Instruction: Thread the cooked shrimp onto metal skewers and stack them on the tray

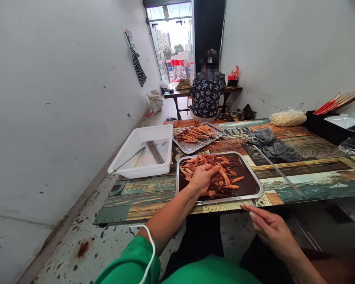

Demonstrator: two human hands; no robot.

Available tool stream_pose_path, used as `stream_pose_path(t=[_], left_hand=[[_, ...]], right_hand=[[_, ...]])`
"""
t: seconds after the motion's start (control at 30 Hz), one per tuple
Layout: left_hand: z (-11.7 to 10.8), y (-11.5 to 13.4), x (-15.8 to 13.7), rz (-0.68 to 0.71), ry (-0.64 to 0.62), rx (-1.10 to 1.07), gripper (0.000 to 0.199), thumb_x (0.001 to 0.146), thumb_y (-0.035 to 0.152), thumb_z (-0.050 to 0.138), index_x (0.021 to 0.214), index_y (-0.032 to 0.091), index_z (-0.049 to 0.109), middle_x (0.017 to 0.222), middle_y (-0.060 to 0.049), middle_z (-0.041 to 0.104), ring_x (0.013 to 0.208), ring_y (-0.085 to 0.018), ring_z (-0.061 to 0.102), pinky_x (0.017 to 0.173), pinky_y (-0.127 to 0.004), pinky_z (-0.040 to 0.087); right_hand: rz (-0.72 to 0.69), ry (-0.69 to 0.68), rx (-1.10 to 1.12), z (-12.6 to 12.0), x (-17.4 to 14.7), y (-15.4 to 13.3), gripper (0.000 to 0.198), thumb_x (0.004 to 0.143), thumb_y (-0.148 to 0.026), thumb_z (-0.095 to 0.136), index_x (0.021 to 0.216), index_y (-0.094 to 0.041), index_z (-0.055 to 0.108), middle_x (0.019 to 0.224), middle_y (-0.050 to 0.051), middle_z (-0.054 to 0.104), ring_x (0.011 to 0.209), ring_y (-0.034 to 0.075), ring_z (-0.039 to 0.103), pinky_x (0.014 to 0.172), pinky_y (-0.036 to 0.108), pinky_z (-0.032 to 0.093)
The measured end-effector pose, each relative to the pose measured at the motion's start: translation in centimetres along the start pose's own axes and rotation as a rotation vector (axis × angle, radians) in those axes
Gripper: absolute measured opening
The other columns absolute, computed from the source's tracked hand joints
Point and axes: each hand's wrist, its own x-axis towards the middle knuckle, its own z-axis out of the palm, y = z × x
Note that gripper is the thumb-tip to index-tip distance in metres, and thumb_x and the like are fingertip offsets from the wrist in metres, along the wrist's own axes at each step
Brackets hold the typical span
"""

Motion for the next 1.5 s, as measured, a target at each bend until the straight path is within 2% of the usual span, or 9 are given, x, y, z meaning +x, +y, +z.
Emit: stream_pose_path(t=[0.27, 0.43, 0.57, 0.67, 0.8, 0.97, 1.17, 1.33, 1.5], left_hand=[[0.0, 0.2, 0.0, -0.031, 0.005, -0.002, 0.012, 0.075, 0.018, 0.066, 0.071, 0.009, 0.06, 0.066, -0.006, 0.067, 0.061, -0.014, 0.066, 0.055, -0.022, 0.054], [0.0, 0.4, 0.0, -0.03, 0.011, 0.001, 0.009, 0.074, 0.016, 0.066, 0.071, 0.009, 0.06, 0.067, -0.006, 0.067, 0.061, -0.014, 0.067, 0.055, -0.022, 0.054], [0.1, 0.4, -0.1, -0.023, 0.014, 0.005, 0.01, 0.075, 0.016, 0.065, 0.07, 0.009, 0.06, 0.067, -0.006, 0.068, 0.063, -0.015, 0.067, 0.057, -0.023, 0.055], [0.0, 0.4, 0.0, -0.037, 0.013, 0.007, 0.011, 0.075, 0.018, 0.065, 0.071, 0.009, 0.06, 0.068, -0.007, 0.068, 0.065, -0.016, 0.067, 0.06, -0.025, 0.055], [-0.2, 0.3, 0.1, -0.048, 0.0, 0.009, 0.012, 0.075, 0.018, 0.066, 0.071, 0.009, 0.06, 0.068, -0.008, 0.068, 0.066, -0.017, 0.067, 0.06, -0.026, 0.055], [-0.2, 0.1, 0.1, -0.067, -0.001, 0.023, 0.013, 0.075, 0.021, 0.066, 0.074, 0.009, 0.061, 0.071, -0.009, 0.068, 0.066, -0.016, 0.067, 0.062, -0.027, 0.055], [0.2, 0.4, -0.4, -0.034, -0.093, 0.011, 0.021, 0.076, 0.028, 0.066, 0.078, 0.008, 0.061, 0.078, -0.011, 0.07, 0.074, -0.018, 0.068, 0.075, -0.031, 0.054], [0.2, 0.9, -0.7, 0.075, -0.054, 0.041, 0.029, 0.071, 0.034, 0.07, 0.085, 0.009, 0.063, 0.085, -0.012, 0.07, 0.082, -0.021, 0.068, 0.081, -0.036, 0.053], [-0.3, 0.6, -0.3, 0.293, 0.066, 0.208, 0.039, 0.068, 0.038, 0.071, 0.097, 0.012, 0.065, 0.092, -0.01, 0.07, 0.087, -0.021, 0.067, 0.082, -0.036, 0.053]], right_hand=[[0.271, -0.162, 0.347, 1.6, 0.4, -0.4, 0.042, 0.076, -0.044, 0.063, 0.109, -0.018, 0.064, 0.046, -0.013, 0.027, 0.027, -0.001, 0.009, 0.026, 0.015, 0.012], [-0.298, 0.197, -0.417, 2.0, 0.3, 0.3, 0.031, 0.081, -0.033, 0.056, 0.104, -0.018, 0.071, 0.065, 0.003, 0.062, 0.053, 0.012, 0.056, 0.049, 0.022, 0.044], [-0.569, 0.293, -0.733, 2.2, 0.1, 0.6, 0.034, 0.082, -0.023, 0.052, 0.111, -0.019, 0.069, 0.063, 0.005, 0.065, 0.056, 0.013, 0.058, 0.055, 0.023, 0.043], [-0.301, 0.186, -0.324, 2.8, 0.3, 0.3, 0.03, 0.081, -0.031, 0.057, 0.105, -0.019, 0.07, 0.059, 0.002, 0.06, 0.049, 0.011, 0.053, 0.045, 0.021, 0.041], [0.103, -0.063, 0.208, 3.4, 0.7, -0.2, 0.036, 0.077, -0.045, 0.06, 0.1, -0.018, 0.067, 0.043, -0.012, 0.027, 0.026, 0.002, 0.014, 0.024, 0.017, 0.018], [0.223, -0.151, 0.523, 3.7, 0.8, -0.5, 0.034, 0.073, -0.041, 0.067, 0.099, -0.019, 0.064, 0.044, -0.014, 0.026, 0.026, -0.001, 0.009, 0.025, 0.013, 0.012], [0.049, 0.119, 0.166, 1.3, 0.6, -1.0, 0.051, 0.075, -0.047, 0.064, 0.111, -0.011, 0.062, 0.043, -0.013, 0.023, 0.034, 0.002, 0.018, 0.034, 0.015, 0.013], [-0.262, 0.426, -0.663, -2.7, 1.5, -1.6, 0.042, 0.083, -0.039, 0.049, 0.116, -0.015, 0.063, 0.08, 0.007, 0.069, 0.064, 0.017, 0.061, 0.055, 0.027, 0.044], [-0.225, 0.288, -1.37, -4.2, 3.2, -2.3, 0.04, 0.085, -0.02, 0.04, 0.117, -0.021, 0.063, 0.091, 0.011, 0.073, 0.07, 0.022, 0.066, 0.052, 0.027, 0.04]])
